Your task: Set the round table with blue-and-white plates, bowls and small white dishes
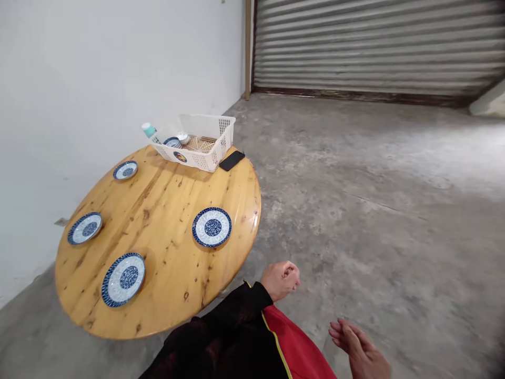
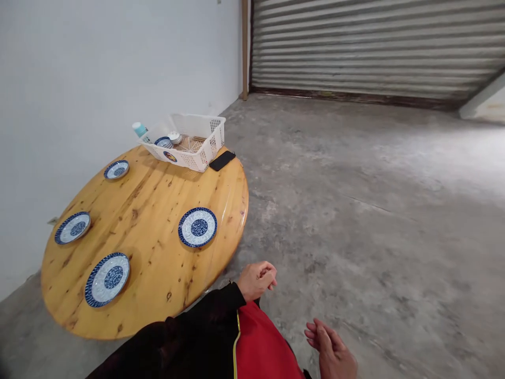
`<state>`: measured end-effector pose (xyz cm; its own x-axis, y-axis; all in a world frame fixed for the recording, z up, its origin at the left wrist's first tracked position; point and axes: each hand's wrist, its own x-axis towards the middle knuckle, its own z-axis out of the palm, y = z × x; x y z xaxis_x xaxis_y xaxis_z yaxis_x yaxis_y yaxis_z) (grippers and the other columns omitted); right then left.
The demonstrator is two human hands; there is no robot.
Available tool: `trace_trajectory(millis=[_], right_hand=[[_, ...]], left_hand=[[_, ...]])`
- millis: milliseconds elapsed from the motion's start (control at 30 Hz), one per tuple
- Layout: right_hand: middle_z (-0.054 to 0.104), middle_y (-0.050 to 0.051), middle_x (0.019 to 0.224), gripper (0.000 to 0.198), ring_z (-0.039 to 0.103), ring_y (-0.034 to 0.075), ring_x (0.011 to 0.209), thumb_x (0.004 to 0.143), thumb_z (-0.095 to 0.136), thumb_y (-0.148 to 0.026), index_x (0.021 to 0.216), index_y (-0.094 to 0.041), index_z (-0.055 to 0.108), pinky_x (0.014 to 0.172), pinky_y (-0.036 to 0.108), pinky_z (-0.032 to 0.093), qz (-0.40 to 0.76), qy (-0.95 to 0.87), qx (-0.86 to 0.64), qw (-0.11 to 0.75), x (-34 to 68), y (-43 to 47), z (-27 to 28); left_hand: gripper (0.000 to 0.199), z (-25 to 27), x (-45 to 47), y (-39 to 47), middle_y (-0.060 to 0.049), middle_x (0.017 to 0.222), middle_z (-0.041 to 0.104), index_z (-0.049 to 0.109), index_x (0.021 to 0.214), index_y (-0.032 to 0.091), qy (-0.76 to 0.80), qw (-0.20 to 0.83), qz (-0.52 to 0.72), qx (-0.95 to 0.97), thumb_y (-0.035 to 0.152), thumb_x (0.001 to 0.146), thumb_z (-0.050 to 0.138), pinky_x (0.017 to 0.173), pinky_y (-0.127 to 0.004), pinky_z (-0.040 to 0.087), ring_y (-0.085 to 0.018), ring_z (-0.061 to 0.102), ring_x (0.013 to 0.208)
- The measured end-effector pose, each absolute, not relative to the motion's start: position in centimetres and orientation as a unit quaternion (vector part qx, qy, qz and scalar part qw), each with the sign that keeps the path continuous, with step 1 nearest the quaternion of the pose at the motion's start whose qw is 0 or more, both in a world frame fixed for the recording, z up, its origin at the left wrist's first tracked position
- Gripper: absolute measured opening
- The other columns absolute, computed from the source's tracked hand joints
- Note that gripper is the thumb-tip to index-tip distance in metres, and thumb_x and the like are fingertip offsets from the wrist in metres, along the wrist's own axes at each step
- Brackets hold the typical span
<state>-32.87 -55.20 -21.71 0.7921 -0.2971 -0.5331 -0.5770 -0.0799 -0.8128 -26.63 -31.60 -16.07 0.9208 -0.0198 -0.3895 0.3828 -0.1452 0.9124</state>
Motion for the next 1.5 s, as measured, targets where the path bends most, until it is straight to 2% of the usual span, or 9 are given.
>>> trace_trajectory(millis=[133,300,667,833,1000,1167,1333,1500], right_hand=[[0.08,0.012,0.086,0.06,0.077,0.028,0.076,0.061,0.075,-0.07,0.092,-0.018,0.073,0.067,0.036,0.065,0.135,0.284,-0.724,0.614,-27.7,-54.7,-21.4],[0.079,0.011,0.081,0.059,0.075,0.026,0.07,0.058,0.076,-0.07,0.087,-0.018,0.075,0.064,0.035,0.063,0.222,0.206,-0.738,0.604,-21.6,-52.9,-21.3],[0.078,0.01,0.075,0.057,0.074,0.026,0.066,0.052,0.078,-0.068,0.082,-0.02,0.074,0.062,0.036,0.061,0.334,0.011,-0.735,0.59,0.7,-49.0,-19.7],[0.078,0.009,0.076,0.059,0.073,0.026,0.065,0.055,0.075,-0.071,0.084,-0.02,0.074,0.062,0.036,0.061,0.348,-0.055,-0.734,0.58,8.7,-47.9,-18.7],[0.078,0.009,0.074,0.059,0.073,0.027,0.064,0.054,0.074,-0.073,0.082,-0.022,0.074,0.061,0.036,0.061,0.397,-0.101,-0.722,0.558,12.5,-45.8,-18.5],[0.078,0.01,0.076,0.059,0.073,0.026,0.066,0.059,0.075,-0.073,0.085,-0.02,0.076,0.063,0.035,0.061,0.46,-0.147,-0.688,0.542,14.0,-41.9,-17.5],[0.076,0.01,0.077,0.067,0.071,0.023,0.065,0.057,0.079,-0.076,0.086,-0.016,0.076,0.061,0.034,0.06,0.44,-0.168,-0.682,0.56,16.9,-37.0,-15.5],[0.077,0.011,0.079,0.064,0.071,0.023,0.065,0.06,0.083,-0.074,0.089,-0.017,0.077,0.061,0.035,0.06,0.407,-0.213,-0.678,0.573,20.7,-31.9,-12.7]], left_hand=[[0.013,-15.6,-23.8,-31.7,-0.001,0.072,0.071,0.063,0.087,0.018,0.162,0.65,-0.14,0.729,0.026,0.093,0.055,0.06,-0.021,0.045,-0.011,0.061,0.057],[0.014,-15.4,-22.1,-31.3,-0.001,0.071,0.071,0.062,0.087,0.018,0.23,0.645,-0.107,0.721,0.026,0.094,0.054,0.06,-0.022,0.046,-0.011,0.062,0.057],[0.009,-15.9,-11.7,-31.4,0.001,0.069,0.068,0.061,0.085,0.018,0.393,0.644,0.095,0.649,0.02,0.091,0.056,0.058,-0.021,0.046,-0.01,0.059,0.054],[0.007,-14.8,-6.4,-32.7,0.001,0.069,0.068,0.061,0.085,0.019,0.434,0.63,0.141,0.628,0.02,0.09,0.055,0.059,-0.022,0.046,-0.01,0.06,0.054],[0.007,-14.7,-4.5,-33.8,0.0,0.069,0.069,0.06,0.083,0.019,0.479,0.612,0.166,0.607,0.023,0.088,0.056,0.058,-0.023,0.045,-0.011,0.06,0.053],[0.019,-14.1,-4.4,-31.7,-0.001,0.07,0.069,0.06,0.085,0.02,0.527,0.579,0.219,0.582,0.038,0.09,0.056,0.059,-0.024,0.046,-0.012,0.061,0.055],[0.031,-13.1,-3.4,-27.3,-0.002,0.073,0.07,0.059,0.082,0.02,0.531,0.543,0.276,0.589,0.049,0.093,0.053,0.062,-0.027,0.049,-0.015,0.064,0.06],[0.025,-11.2,-2.4,-21.9,-0.002,0.077,0.071,0.061,0.087,0.02,0.515,0.507,0.338,0.604,0.042,0.094,0.051,0.066,-0.027,0.051,-0.016,0.068,0.064]])
